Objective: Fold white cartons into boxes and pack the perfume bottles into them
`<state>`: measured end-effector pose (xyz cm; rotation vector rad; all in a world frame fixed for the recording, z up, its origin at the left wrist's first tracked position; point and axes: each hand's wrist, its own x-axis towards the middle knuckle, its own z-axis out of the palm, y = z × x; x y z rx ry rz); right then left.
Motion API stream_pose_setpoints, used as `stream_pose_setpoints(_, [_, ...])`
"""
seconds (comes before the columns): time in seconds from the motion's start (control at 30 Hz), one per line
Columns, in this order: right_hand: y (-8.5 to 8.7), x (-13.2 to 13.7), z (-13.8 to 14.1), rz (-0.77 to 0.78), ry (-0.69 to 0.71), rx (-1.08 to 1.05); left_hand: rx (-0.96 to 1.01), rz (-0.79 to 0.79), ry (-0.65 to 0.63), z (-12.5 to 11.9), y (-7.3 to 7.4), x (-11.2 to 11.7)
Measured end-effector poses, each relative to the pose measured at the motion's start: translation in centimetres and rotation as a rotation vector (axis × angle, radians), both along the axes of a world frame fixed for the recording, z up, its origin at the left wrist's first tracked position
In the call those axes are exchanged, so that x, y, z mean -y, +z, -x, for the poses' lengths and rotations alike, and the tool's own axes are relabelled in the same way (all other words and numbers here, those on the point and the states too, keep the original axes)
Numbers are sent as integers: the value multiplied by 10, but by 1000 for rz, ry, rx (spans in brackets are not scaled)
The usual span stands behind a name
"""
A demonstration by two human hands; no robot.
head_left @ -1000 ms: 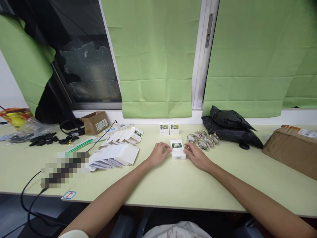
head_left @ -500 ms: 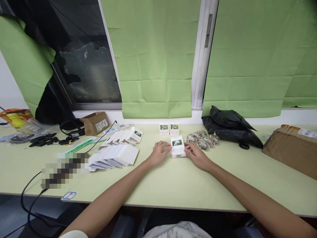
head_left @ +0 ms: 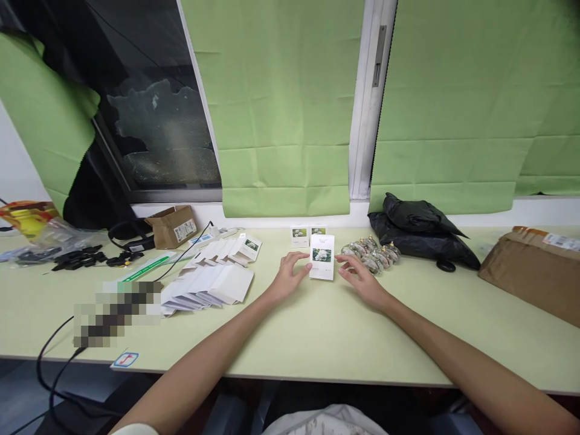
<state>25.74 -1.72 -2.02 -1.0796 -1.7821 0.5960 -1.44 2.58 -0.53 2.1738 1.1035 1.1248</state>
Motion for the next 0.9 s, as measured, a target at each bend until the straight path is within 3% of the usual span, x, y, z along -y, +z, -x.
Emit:
stream_pose_setpoints(0.53, [-2,-4,-4,52,37,-60,48,-45,-18,-3,3,5])
stream_pose_setpoints(0.9, [-5,-7,-5,90,44,-120,55,90,-63,-5,1,4])
